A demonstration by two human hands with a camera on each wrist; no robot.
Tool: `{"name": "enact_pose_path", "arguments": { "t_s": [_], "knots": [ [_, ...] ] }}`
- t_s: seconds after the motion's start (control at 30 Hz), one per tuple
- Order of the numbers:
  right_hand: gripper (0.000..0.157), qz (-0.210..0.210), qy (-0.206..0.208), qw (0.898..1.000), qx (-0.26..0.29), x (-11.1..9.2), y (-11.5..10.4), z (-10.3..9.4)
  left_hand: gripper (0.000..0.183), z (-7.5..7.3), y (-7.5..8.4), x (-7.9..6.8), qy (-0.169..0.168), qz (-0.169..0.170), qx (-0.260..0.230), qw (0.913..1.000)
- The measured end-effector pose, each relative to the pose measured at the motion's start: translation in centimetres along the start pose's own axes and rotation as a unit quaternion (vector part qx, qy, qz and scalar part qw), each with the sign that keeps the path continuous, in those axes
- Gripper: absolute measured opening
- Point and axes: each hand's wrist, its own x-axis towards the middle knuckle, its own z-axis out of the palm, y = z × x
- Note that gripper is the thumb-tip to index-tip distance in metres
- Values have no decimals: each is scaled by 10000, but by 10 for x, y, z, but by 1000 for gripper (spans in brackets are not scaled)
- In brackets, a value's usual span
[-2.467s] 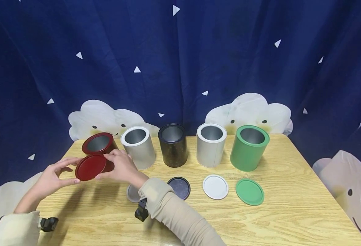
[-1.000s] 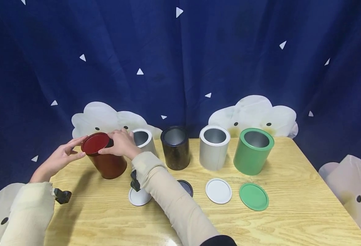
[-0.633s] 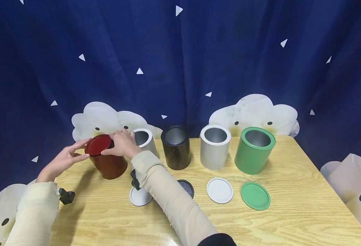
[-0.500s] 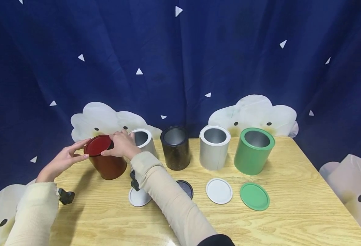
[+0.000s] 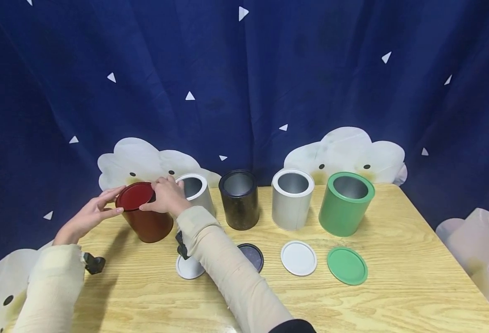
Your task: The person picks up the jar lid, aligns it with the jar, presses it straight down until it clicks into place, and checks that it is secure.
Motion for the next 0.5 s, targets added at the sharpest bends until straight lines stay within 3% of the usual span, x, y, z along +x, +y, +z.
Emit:
{"name": "enact_pose_path", "arguments": {
  "t_s": [0.2, 0.5],
  "knots": [
    [67, 61, -183, 9998, -77, -1, -1, 1, 57, 0, -1, -1, -10, -101, -175, 9998],
    [70, 86, -272, 9993, -249, 2, 0, -1, 54, -1, 1, 5, 132, -171, -62, 9997]
  ]
}}
